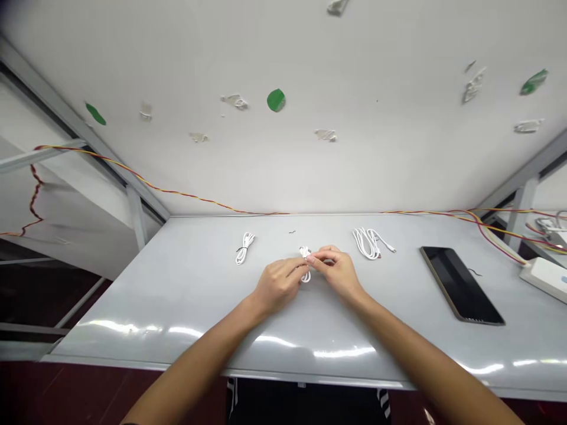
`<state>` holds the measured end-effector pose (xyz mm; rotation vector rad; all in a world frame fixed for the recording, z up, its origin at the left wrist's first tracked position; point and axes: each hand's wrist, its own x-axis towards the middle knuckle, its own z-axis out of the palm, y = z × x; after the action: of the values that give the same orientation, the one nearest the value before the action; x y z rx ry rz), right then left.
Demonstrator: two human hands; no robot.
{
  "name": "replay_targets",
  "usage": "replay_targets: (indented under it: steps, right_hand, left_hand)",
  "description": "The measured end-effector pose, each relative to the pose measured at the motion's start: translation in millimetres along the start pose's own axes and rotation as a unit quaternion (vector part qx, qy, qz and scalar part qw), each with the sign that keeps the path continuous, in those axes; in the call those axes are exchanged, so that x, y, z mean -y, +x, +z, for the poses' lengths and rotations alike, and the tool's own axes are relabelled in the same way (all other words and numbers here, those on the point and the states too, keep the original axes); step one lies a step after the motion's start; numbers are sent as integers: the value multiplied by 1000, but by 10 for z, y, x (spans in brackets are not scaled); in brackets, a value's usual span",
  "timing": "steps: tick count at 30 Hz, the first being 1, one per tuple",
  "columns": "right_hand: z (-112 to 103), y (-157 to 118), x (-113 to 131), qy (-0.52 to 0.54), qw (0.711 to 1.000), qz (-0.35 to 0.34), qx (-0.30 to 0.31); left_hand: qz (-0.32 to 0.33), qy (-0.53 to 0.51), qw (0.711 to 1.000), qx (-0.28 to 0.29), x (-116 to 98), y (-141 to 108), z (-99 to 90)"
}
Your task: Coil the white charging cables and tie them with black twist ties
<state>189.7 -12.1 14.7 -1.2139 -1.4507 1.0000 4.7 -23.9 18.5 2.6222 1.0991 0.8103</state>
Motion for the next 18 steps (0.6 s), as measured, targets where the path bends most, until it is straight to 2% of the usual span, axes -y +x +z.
replay_targets:
  steps: [3, 5, 7, 9, 10, 12, 14, 18]
  right_hand:
    - [-190, 134, 18, -167, 981, -96, -29]
    - [-408, 247, 3, -325, 933, -131, -76]
    - [-658, 347, -39, -481, 862, -101, -122]
    - [-889, 413, -97, -581, 800, -19, -147]
    - [-982, 431, -126, -608, 781, 37, -137]
    - [-1108, 445, -171, -624, 763, 137, -94]
    - [-1153, 444, -185, -617, 762, 189, -56]
    - [-1087, 440, -142, -598, 780, 185, -7]
  left_hand:
    - [-37, 93, 995, -7, 87, 25, -62]
    - [-92, 160, 983, 8, 159, 43, -141]
    - [-158, 227, 960, 40, 226, 56, -230]
    - [-211, 289, 932, 62, 274, 57, -305]
    - [-232, 315, 918, 67, 288, 54, -331]
    - [-255, 348, 900, 67, 293, 45, -355]
    - [-251, 356, 899, 55, 272, 39, -347]
    - [-178, 326, 928, 11, 188, 47, -284]
